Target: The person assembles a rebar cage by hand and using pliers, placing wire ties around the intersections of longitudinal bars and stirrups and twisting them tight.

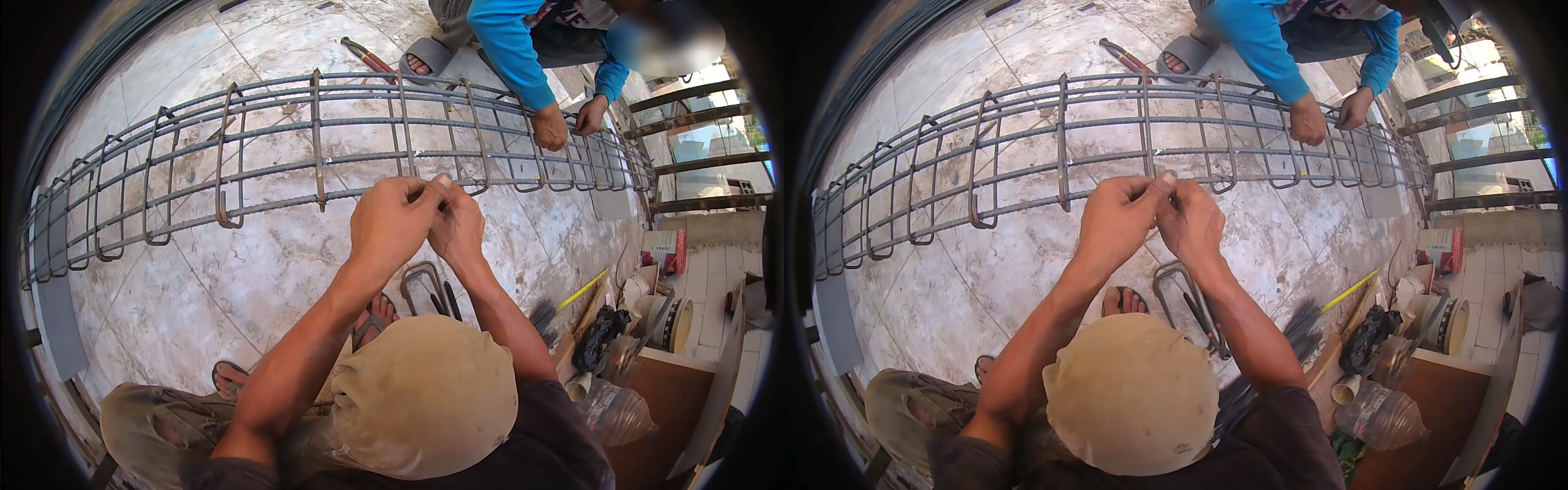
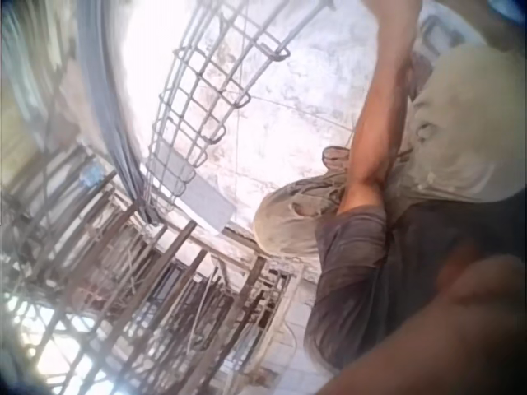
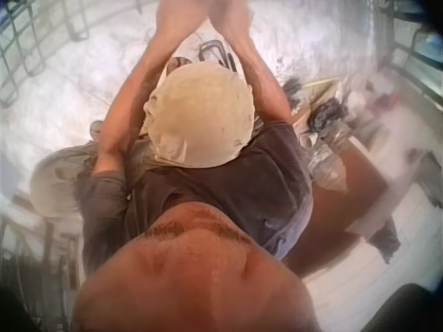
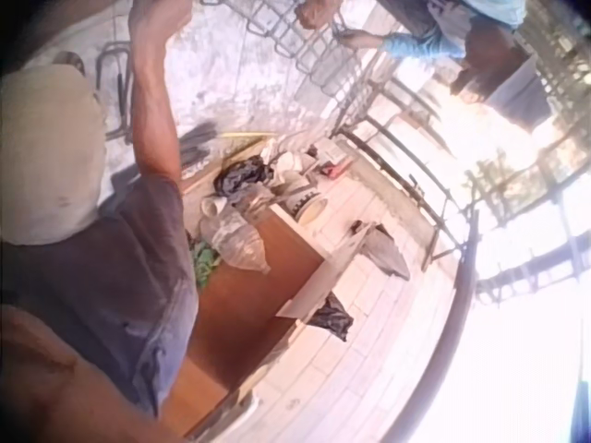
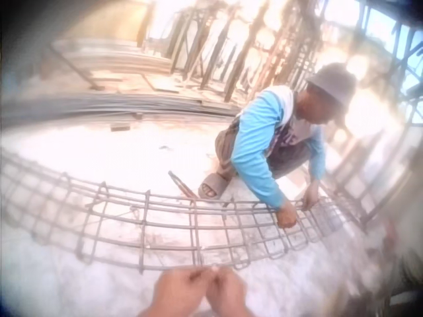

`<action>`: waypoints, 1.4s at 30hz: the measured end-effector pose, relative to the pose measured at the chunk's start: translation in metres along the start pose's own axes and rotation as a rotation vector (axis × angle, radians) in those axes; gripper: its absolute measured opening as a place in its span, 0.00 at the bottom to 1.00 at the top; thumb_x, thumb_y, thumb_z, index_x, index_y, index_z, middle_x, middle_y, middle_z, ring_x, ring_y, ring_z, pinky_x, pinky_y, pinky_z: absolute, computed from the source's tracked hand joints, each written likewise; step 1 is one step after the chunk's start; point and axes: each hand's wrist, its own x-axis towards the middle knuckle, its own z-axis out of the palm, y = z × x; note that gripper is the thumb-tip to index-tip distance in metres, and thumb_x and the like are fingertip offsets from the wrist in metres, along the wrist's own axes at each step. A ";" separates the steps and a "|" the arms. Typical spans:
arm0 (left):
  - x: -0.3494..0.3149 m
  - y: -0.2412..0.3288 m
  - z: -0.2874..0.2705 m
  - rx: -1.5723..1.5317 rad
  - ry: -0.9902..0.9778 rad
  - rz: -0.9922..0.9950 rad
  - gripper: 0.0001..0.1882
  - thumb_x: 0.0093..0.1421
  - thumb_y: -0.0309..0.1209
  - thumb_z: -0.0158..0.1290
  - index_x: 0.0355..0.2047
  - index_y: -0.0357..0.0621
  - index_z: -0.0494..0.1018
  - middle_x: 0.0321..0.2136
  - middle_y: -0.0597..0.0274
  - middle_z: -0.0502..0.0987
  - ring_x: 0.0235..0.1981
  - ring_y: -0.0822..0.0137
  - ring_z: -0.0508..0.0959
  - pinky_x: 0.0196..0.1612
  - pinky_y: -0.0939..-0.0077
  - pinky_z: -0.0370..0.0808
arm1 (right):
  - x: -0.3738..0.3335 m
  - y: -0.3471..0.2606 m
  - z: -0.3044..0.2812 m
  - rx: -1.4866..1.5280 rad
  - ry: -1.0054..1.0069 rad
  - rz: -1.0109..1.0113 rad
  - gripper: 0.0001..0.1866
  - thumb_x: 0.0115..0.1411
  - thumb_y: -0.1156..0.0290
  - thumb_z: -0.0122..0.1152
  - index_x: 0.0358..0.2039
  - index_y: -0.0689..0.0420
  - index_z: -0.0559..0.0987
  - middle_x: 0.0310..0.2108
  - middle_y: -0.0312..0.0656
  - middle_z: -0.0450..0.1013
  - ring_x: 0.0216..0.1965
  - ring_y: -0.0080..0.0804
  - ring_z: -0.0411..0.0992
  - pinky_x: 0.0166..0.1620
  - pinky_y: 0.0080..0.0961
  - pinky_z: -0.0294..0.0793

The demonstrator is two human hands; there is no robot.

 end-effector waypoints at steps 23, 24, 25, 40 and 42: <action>0.027 -0.123 0.053 -1.323 -0.471 -0.366 0.25 0.74 0.53 0.50 0.61 0.51 0.72 0.55 0.64 0.77 0.63 0.66 0.73 0.68 0.64 0.68 | -0.076 0.039 -0.009 1.401 -0.516 0.978 0.20 0.73 0.53 0.59 0.52 0.57 0.80 0.29 0.28 0.77 0.24 0.16 0.73 0.21 0.15 0.68; 0.025 -0.121 0.056 -1.395 -0.451 -0.375 0.23 0.71 0.52 0.55 0.58 0.51 0.74 0.52 0.66 0.78 0.65 0.66 0.72 0.69 0.65 0.66 | -0.094 0.048 -0.019 1.334 -0.545 0.999 0.20 0.73 0.54 0.59 0.53 0.57 0.80 0.31 0.30 0.78 0.24 0.17 0.74 0.22 0.16 0.70; 0.024 -0.119 0.060 -1.394 -0.404 -0.396 0.22 0.71 0.50 0.56 0.57 0.51 0.74 0.52 0.66 0.78 0.64 0.66 0.72 0.69 0.65 0.67 | -0.112 0.060 -0.025 1.180 -0.438 1.062 0.21 0.73 0.54 0.60 0.54 0.58 0.79 0.32 0.31 0.78 0.25 0.18 0.74 0.24 0.17 0.72; 0.029 -0.086 0.033 -0.916 -0.168 -0.508 0.16 0.67 0.36 0.64 0.48 0.37 0.79 0.29 0.73 0.69 0.22 0.84 0.61 0.22 0.86 0.59 | -0.224 0.167 0.006 -0.223 -0.262 0.481 0.40 0.55 0.61 0.75 0.65 0.58 0.69 0.58 0.57 0.70 0.59 0.59 0.70 0.59 0.49 0.73; 0.028 -0.079 0.033 -0.834 -0.110 -0.501 0.15 0.66 0.35 0.64 0.46 0.36 0.80 0.28 0.73 0.69 0.21 0.84 0.61 0.22 0.85 0.58 | -0.218 0.169 0.002 -0.190 -0.341 0.538 0.38 0.54 0.64 0.75 0.63 0.57 0.70 0.56 0.58 0.71 0.58 0.59 0.70 0.58 0.49 0.73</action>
